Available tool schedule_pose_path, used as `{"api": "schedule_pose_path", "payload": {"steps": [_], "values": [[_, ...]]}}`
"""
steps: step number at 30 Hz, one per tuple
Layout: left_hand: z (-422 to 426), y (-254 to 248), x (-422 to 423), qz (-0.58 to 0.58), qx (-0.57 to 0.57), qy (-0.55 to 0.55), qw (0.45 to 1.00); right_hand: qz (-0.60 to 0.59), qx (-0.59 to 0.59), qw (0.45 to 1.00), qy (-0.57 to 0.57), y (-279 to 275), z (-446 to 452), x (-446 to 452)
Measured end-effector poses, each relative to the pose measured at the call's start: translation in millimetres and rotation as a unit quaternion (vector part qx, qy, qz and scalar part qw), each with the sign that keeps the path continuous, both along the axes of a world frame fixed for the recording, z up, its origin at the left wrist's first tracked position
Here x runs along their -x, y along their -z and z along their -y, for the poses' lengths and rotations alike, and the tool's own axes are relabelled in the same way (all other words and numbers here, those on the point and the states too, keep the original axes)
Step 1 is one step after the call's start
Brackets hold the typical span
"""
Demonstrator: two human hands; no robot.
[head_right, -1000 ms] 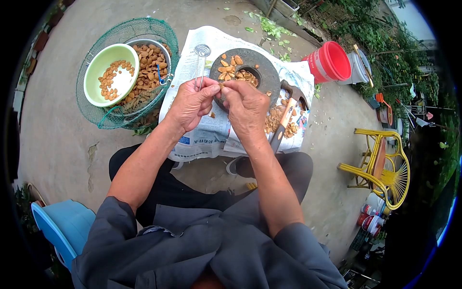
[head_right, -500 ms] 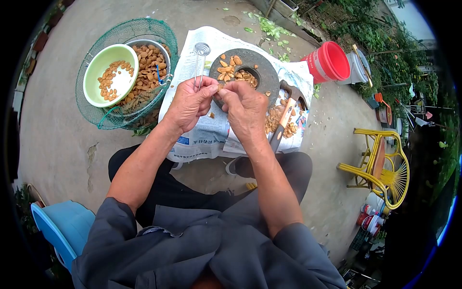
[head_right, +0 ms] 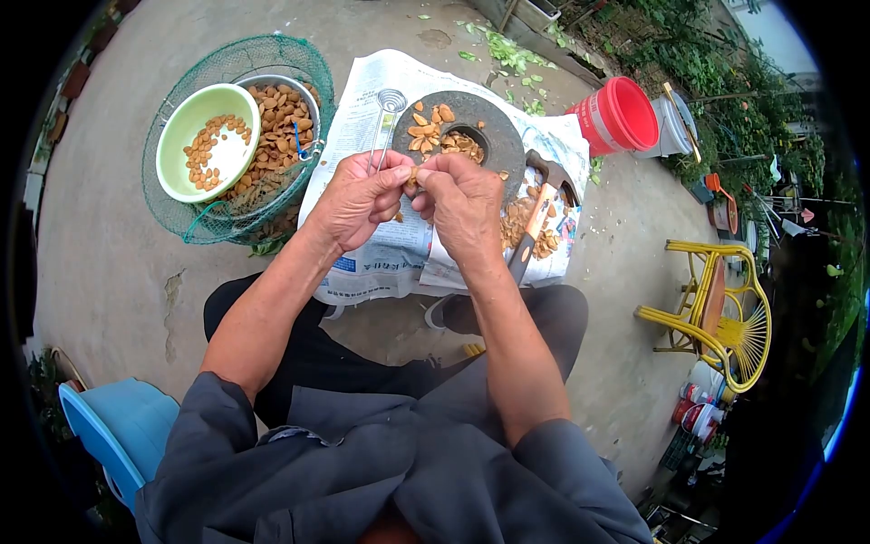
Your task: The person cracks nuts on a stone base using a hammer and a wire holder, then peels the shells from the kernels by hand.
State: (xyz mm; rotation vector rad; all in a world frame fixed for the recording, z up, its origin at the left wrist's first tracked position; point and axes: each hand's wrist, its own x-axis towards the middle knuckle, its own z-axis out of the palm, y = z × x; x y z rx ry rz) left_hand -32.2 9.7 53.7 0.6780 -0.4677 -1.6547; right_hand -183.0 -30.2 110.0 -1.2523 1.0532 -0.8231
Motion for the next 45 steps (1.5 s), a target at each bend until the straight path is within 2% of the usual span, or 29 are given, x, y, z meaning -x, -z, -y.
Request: {"api": "schedule_pose_path", "payload": {"steps": [7, 12, 21, 24, 28, 30, 34, 43, 45], "values": [[-1, -10, 10, 0.142, 0.009, -0.061, 0.988, -0.106, 0.140, 0.984, 0.021, 5, -2, -3], [-2, -12, 9, 0.141, 0.005, -0.054, 0.989, -0.099, 0.152, 0.983, 0.022, 1, -5, -5], [-4, -2, 14, 0.078, -0.003, -0.046, 0.996, -0.145, 0.265, 0.953, 0.036, 16, -5, -6], [-8, -4, 20, 0.057, -0.025, -0.067, 0.996, -0.117, 0.205, 0.968, 0.087, 21, -2, -9], [-8, -11, 16, 0.019, -0.040, -0.075, 0.996, -0.067, 0.193, 0.977, 0.066, 17, -5, -12], [-7, -12, 14, 0.037, -0.049, -0.079, 0.995, -0.046, 0.188, 0.980, 0.053, 15, -7, -13], [-4, -4, 13, 0.086, -0.079, -0.080, 0.990, -0.104, 0.205, 0.973, 0.026, 23, -5, -5], [0, -4, 26, 0.193, -0.031, -0.101, 0.976, -0.123, 0.154, 0.980, 0.037, 41, -5, 12], [4, 7, 30, 0.225, 0.016, -0.129, 0.966, -0.122, 0.141, 0.982, 0.036, 41, -3, 15]]}}
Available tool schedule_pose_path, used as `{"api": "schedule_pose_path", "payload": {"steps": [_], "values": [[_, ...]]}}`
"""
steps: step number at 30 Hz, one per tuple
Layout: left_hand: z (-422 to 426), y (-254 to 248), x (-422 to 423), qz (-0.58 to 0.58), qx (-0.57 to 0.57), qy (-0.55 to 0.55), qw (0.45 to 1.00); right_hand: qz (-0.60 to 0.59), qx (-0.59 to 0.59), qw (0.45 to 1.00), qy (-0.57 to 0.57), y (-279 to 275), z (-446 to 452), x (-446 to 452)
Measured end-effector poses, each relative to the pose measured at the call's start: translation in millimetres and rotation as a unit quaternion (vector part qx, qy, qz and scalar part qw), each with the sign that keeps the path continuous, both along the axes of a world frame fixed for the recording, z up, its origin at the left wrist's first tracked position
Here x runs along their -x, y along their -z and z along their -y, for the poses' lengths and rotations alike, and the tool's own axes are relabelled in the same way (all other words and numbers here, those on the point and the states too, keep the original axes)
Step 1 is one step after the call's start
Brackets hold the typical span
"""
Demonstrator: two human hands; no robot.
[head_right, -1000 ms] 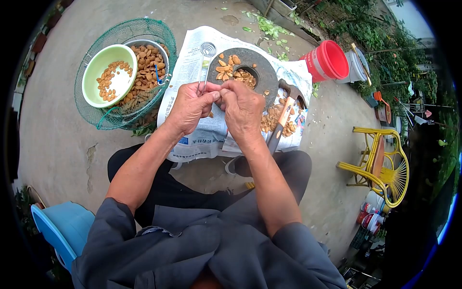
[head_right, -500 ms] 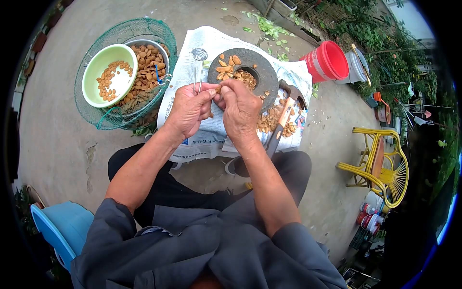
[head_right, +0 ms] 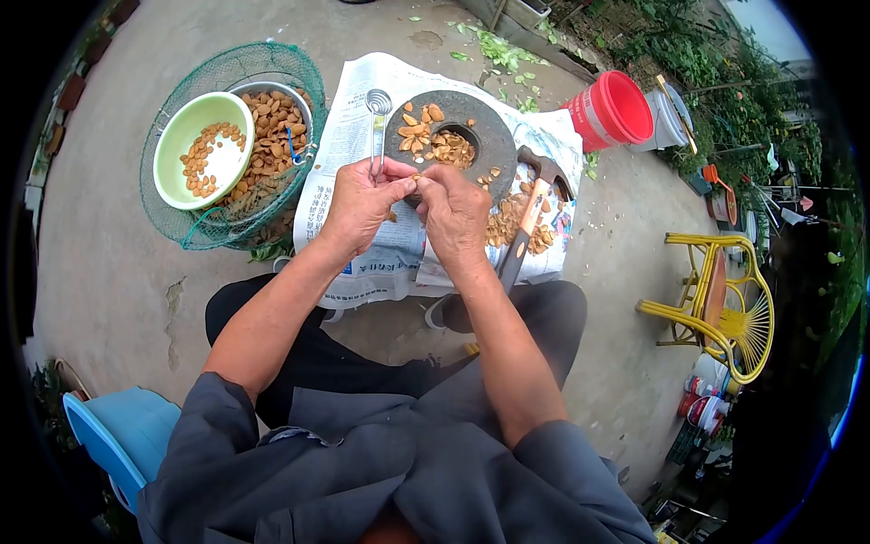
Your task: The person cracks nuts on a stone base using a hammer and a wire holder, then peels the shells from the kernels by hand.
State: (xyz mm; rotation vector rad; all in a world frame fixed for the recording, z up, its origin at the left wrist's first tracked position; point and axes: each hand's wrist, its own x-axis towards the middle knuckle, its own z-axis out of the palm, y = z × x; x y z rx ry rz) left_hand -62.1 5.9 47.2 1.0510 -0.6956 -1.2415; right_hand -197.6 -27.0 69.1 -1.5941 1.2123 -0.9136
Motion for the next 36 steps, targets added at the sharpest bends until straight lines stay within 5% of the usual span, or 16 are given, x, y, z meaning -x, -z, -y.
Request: {"api": "schedule_pose_path", "payload": {"steps": [3, 6, 10, 12, 15, 16, 25, 31, 36], "values": [[4, 9, 0, 0.096, 0.002, -0.008, 0.995, -0.026, 0.029, 0.999, 0.015, -8, -2, 4], [10, 18, 2, 0.206, 0.000, -0.041, 0.978, -0.171, 0.262, 0.947, 0.069, 2, 7, 33], [9, 16, 3, 0.402, 0.037, -0.088, 0.911, -0.334, 0.219, 0.906, 0.142, -10, -9, 88], [10, 20, 5, 0.413, 0.048, -0.095, 0.904, -0.445, 0.221, 0.852, 0.163, -2, -18, 112], [9, 19, 5, 0.437, 0.042, -0.084, 0.895, -0.497, 0.071, 0.852, 0.150, 1, -32, 123], [8, 17, 4, 0.446, 0.036, -0.077, 0.891, -0.492, -0.012, 0.858, 0.146, 1, -33, 124], [11, 29, 3, 0.367, 0.024, -0.080, 0.927, -0.377, -0.074, 0.907, 0.172, 34, -28, 141], [6, 18, 12, 0.430, 0.060, -0.070, 0.898, -0.047, -0.154, 0.966, 0.203, 54, -27, 147], [5, 0, 7, 0.350, 0.043, -0.086, 0.932, 0.065, -0.252, 0.942, 0.214, 47, -23, 144]]}}
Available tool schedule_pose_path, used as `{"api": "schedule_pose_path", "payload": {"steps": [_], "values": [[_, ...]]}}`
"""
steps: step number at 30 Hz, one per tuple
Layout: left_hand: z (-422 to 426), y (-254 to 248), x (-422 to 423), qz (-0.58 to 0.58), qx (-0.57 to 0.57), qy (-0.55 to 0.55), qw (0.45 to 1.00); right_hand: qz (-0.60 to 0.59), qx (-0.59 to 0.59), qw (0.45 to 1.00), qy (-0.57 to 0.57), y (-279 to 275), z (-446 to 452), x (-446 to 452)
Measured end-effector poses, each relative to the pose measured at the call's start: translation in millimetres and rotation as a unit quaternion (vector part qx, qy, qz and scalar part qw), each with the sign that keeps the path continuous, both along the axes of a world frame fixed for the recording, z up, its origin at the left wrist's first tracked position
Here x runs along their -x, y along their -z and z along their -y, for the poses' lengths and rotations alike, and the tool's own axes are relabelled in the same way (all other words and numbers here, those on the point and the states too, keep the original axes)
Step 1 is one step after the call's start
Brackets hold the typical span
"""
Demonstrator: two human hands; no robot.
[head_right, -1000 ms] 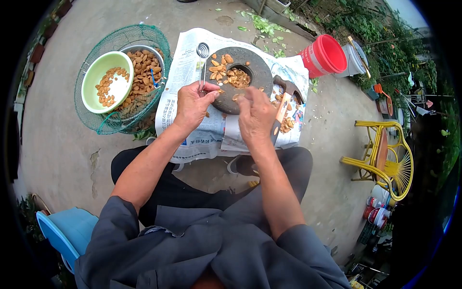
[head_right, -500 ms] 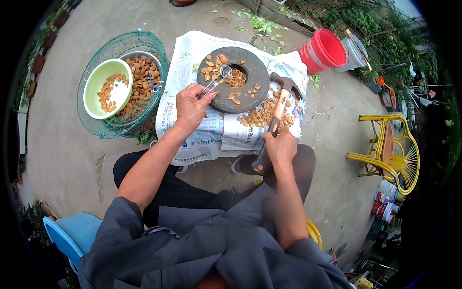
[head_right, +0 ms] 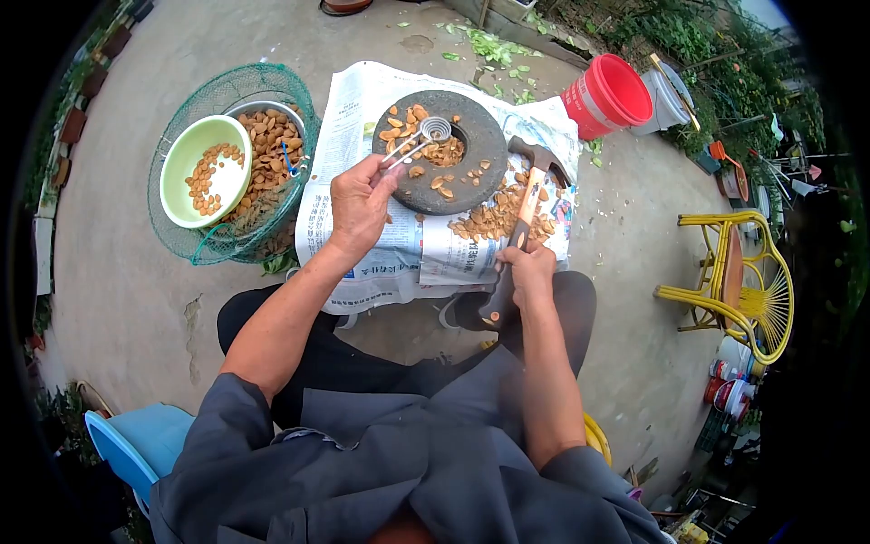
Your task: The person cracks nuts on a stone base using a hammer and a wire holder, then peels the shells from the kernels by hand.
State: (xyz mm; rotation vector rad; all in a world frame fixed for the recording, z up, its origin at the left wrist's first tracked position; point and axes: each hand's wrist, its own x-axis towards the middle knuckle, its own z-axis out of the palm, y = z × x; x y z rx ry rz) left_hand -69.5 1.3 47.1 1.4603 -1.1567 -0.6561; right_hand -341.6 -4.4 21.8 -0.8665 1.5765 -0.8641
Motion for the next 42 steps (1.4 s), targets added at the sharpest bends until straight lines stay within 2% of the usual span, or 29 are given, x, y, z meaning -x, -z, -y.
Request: {"api": "schedule_pose_path", "payload": {"steps": [1, 2, 4, 6, 9, 10, 14, 18, 21, 22, 25, 28, 31, 32, 38, 42], "values": [[-1, -3, -3, -0.029, -0.025, 0.002, 0.999, 0.030, -0.019, 0.999, 0.007, 2, 1, 2], [1, 3, -7, -0.036, 0.016, 0.003, 0.999, 0.037, -0.023, 0.999, 0.014, 3, 2, 2], [-1, -2, -16, -0.084, 0.025, 0.012, 0.996, 0.050, -0.030, 0.998, 0.031, 3, 2, 3], [1, -5, -18, -0.153, 0.073, 0.013, 0.985, 0.009, -0.025, 1.000, 0.009, 5, 3, 5], [-2, -11, -29, -0.152, 0.044, 0.003, 0.987, -0.004, -0.036, 0.999, 0.005, -1, 3, 4], [-2, -13, -32, -0.091, 0.052, -0.021, 0.994, 0.003, -0.042, 0.999, 0.009, -4, 2, 2], [-13, -16, -27, -0.093, 0.016, 0.039, 0.995, 0.134, -0.129, 0.982, 0.007, -4, 10, 16], [-17, 17, -4, -0.057, -0.029, 0.153, 0.986, 0.215, -0.171, 0.961, -0.013, -2, 14, 23], [-22, 26, 13, -0.068, -0.020, 0.125, 0.990, 0.234, -0.176, 0.956, -0.004, 1, 13, 25], [-27, 11, 15, -0.010, -0.033, 0.103, 0.994, 0.233, -0.174, 0.957, -0.006, 1, 13, 26], [-35, -10, 15, 0.039, 0.014, 0.088, 0.995, 0.230, -0.174, 0.958, -0.011, 2, 14, 27], [-39, 0, 8, 0.033, 0.053, 0.062, 0.996, 0.238, -0.177, 0.955, -0.011, 2, 14, 27], [-48, -11, -4, 0.292, 0.078, 0.018, 0.953, 0.238, -0.175, 0.955, -0.011, 2, 13, 27], [-53, -20, -5, 0.325, 0.070, 0.012, 0.943, 0.240, -0.175, 0.955, -0.012, 2, 14, 27], [-60, -14, -8, 0.410, 0.043, 0.001, 0.911, 0.239, -0.170, 0.956, -0.017, 8, 14, 30], [-60, -8, -7, 0.413, 0.012, 0.016, 0.910, 0.235, -0.170, 0.957, -0.025, 6, 13, 29]]}}
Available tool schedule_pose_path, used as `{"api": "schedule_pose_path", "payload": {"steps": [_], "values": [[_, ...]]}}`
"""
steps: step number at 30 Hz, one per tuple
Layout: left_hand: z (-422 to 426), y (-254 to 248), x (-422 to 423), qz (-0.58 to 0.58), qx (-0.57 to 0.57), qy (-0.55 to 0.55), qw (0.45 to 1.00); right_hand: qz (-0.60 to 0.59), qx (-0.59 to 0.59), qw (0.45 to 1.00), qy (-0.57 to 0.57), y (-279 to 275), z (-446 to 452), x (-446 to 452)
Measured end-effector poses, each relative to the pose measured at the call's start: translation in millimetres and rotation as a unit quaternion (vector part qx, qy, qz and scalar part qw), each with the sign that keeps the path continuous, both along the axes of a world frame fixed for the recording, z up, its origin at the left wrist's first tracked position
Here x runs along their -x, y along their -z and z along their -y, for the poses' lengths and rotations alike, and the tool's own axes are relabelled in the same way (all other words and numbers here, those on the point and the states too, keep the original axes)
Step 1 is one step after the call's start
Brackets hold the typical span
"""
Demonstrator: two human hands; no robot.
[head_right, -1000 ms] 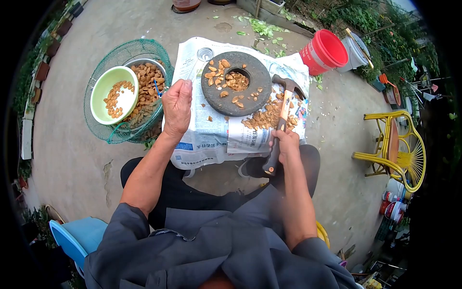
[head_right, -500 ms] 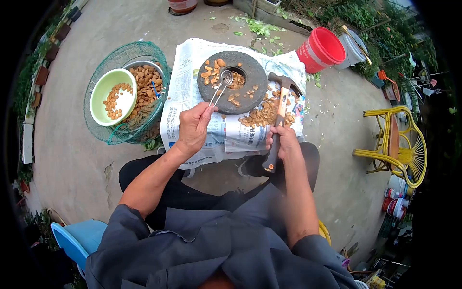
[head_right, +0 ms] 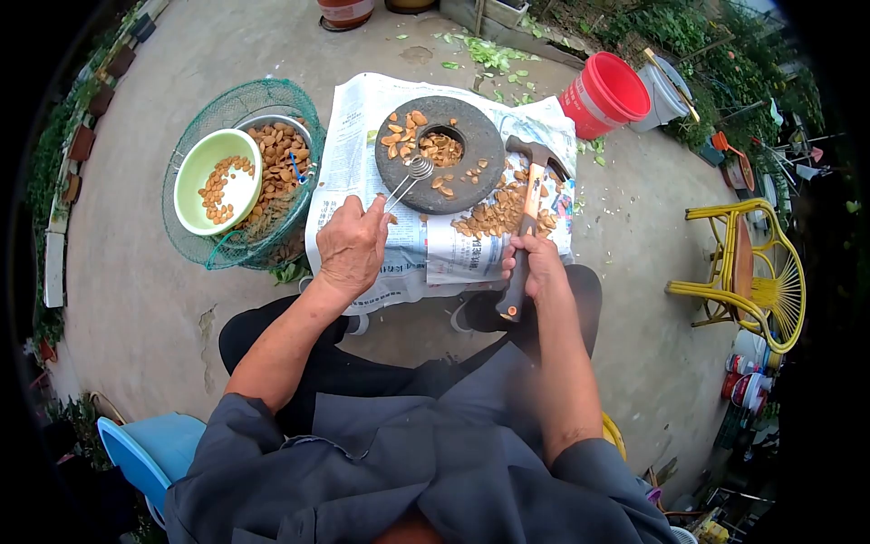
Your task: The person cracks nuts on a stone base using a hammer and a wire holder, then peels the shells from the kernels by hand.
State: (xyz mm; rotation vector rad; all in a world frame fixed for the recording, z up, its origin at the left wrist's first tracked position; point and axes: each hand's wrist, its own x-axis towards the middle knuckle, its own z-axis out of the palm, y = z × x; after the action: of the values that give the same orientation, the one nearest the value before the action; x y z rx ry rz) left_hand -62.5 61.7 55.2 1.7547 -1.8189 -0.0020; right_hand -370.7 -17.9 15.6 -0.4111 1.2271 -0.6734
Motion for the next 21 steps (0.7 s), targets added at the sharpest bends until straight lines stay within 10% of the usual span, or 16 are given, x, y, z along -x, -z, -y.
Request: {"api": "schedule_pose_path", "payload": {"steps": [9, 15, 21], "values": [[0, 5, -7, 0.006, -0.089, 0.001, 0.996, -0.124, 0.190, 0.974, 0.005, -41, -25, -31], [2, 7, -8, 0.015, -0.111, -0.001, 0.994, -0.427, 0.440, 0.762, -0.210, -65, -67, -46], [2, 8, -7, 0.014, -0.112, 0.006, 0.994, -0.457, 0.485, 0.718, -0.200, -85, -78, -59]]}}
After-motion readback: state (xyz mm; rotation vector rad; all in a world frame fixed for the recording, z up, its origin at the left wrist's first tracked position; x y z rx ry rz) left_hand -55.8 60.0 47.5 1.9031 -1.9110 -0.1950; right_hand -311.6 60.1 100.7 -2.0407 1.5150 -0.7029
